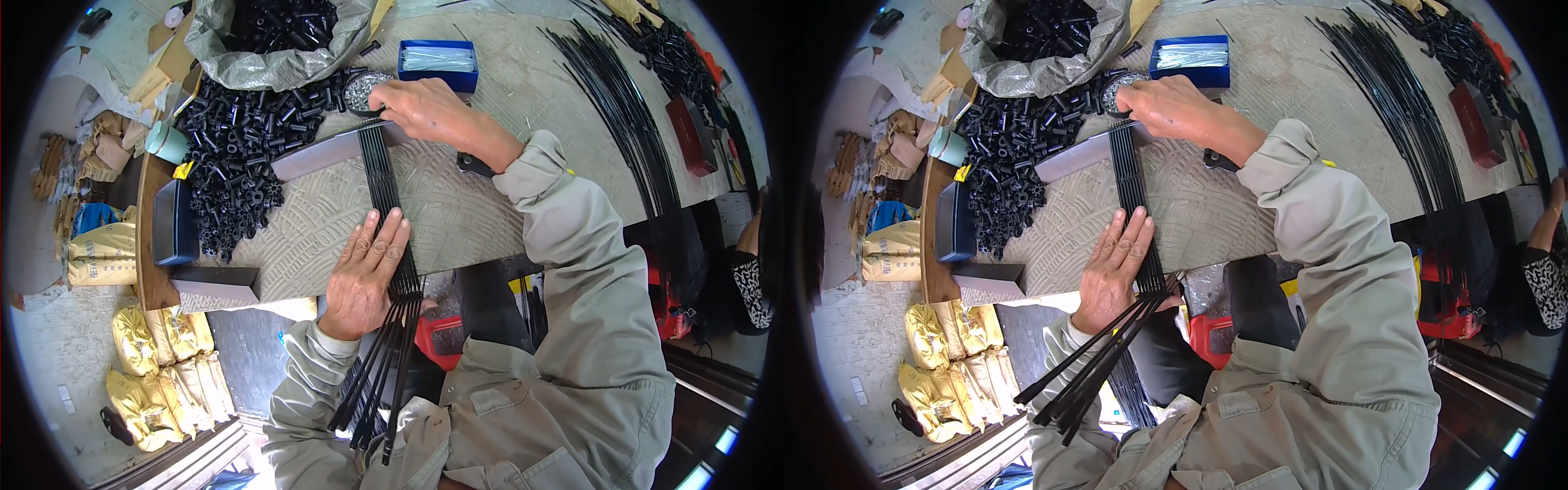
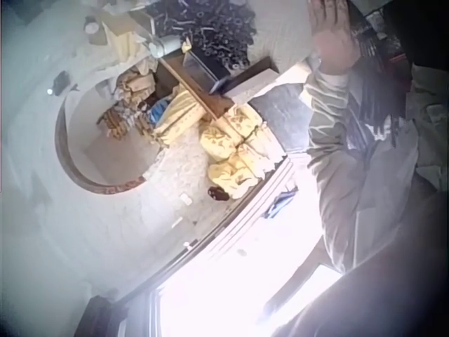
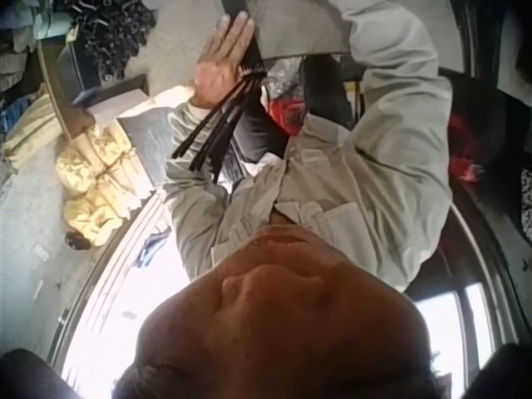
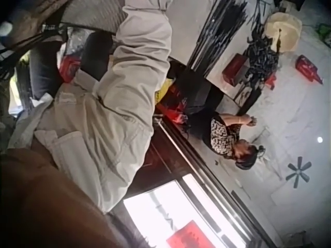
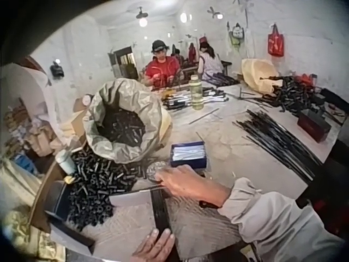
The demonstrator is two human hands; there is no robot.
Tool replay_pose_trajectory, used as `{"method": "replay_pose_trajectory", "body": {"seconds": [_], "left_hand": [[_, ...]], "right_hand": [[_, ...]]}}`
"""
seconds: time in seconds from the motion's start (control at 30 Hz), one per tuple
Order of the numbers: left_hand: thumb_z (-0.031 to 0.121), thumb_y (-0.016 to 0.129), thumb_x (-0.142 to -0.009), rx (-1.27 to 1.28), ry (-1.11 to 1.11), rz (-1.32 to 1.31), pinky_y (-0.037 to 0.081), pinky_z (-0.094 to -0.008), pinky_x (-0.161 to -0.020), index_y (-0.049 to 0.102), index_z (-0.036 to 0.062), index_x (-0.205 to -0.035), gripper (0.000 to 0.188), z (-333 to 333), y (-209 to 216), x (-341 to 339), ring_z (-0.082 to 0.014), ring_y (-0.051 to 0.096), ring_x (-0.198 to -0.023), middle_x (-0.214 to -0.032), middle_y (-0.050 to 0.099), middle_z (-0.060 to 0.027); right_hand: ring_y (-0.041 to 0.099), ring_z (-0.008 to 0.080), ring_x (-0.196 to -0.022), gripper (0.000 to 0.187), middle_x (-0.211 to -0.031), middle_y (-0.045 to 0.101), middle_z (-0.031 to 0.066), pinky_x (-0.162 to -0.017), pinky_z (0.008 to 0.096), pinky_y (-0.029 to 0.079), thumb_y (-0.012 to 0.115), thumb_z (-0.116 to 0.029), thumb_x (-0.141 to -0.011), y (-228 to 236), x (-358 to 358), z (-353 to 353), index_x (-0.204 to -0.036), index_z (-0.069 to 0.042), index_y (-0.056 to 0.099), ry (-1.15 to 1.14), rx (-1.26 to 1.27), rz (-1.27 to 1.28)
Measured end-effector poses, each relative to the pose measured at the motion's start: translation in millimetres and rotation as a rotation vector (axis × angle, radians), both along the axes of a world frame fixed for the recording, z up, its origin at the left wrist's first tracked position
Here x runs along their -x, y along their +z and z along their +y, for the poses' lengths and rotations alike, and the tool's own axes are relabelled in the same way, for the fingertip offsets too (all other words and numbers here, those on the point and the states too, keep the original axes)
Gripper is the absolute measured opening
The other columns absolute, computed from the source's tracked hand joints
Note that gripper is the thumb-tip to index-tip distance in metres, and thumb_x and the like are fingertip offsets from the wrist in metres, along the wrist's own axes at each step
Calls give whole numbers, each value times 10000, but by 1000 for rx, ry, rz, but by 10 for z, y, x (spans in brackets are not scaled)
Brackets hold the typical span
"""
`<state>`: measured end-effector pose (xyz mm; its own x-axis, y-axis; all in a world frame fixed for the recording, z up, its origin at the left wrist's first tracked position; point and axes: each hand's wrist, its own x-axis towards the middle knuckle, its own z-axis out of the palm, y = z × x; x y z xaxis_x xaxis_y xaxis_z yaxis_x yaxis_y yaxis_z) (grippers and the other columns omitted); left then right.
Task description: Assembling bundles of black wires or rods by attaching plastic connectors and crimping them using pliers.
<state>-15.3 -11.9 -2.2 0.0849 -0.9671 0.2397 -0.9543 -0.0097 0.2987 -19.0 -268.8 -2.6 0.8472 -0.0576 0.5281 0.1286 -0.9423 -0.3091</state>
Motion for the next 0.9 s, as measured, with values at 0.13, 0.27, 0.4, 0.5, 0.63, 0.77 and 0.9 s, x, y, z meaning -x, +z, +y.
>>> {"method": "replay_pose_trajectory", "body": {"seconds": [0.13,0.27,0.4,0.5,0.63,0.77,0.9], "left_hand": [[490,733,-565,-3,-2,-1,294,-460,-1005,406,-37,-1257,929,-10,-12,15,-383,330,-1246,-1318,391,-195],[495,725,-573,-10,4,-4,291,-464,-1006,399,-31,-1264,928,-8,-33,14,-381,323,-1251,-1325,381,-194],[497,718,-584,-10,-2,-18,292,-462,-1006,411,-8,-1266,903,-35,22,34,-378,324,-1251,-1325,383,-193],[557,609,-662,-11,20,-47,304,-423,-1003,424,47,-1278,821,-18,19,43,-356,333,-1248,-1340,382,-143],[517,592,-702,-5,16,-83,317,-415,-999,419,50,-1280,763,-8,2,1,-345,335,-1249,-1346,379,-119],[380,564,-758,57,30,-97,333,-405,-995,411,57,-1285,637,-21,-42,19,-333,339,-1249,-1354,373,-92],[258,535,-762,65,49,-213,342,-400,-996,400,65,-1292,580,29,-139,-8,-325,343,-1248,-1361,365,-76]], "right_hand": [[598,297,-713,56,-772,590,86,-575,403,443,535,-105,-785,9,10,-54,-833,-78,544,24,35,11],[597,293,-706,45,-765,589,78,-570,408,443,520,-68,-765,-24,-38,-7,-801,-77,544,59,-26,-82],[582,277,-725,110,-782,568,47,-581,400,437,519,-202,-830,139,119,-243,-832,-96,550,-94,159,285],[581,279,-736,126,-804,565,47,-594,402,439,511,-219,-830,24,10,-133,-812,-104,560,-71,125,185],[581,287,-755,115,-845,567,52,-624,412,440,529,-215,-811,60,14,-204,-785,-112,573,-176,110,-31],[580,296,-811,81,-880,573,69,-669,437,439,563,-189,-777,206,104,-608,-760,-112,584,-569,107,74],[591,305,-860,93,-883,585,101,-698,462,452,557,-138,-757,259,2,-703,-811,-147,632,-499,140,249]]}}
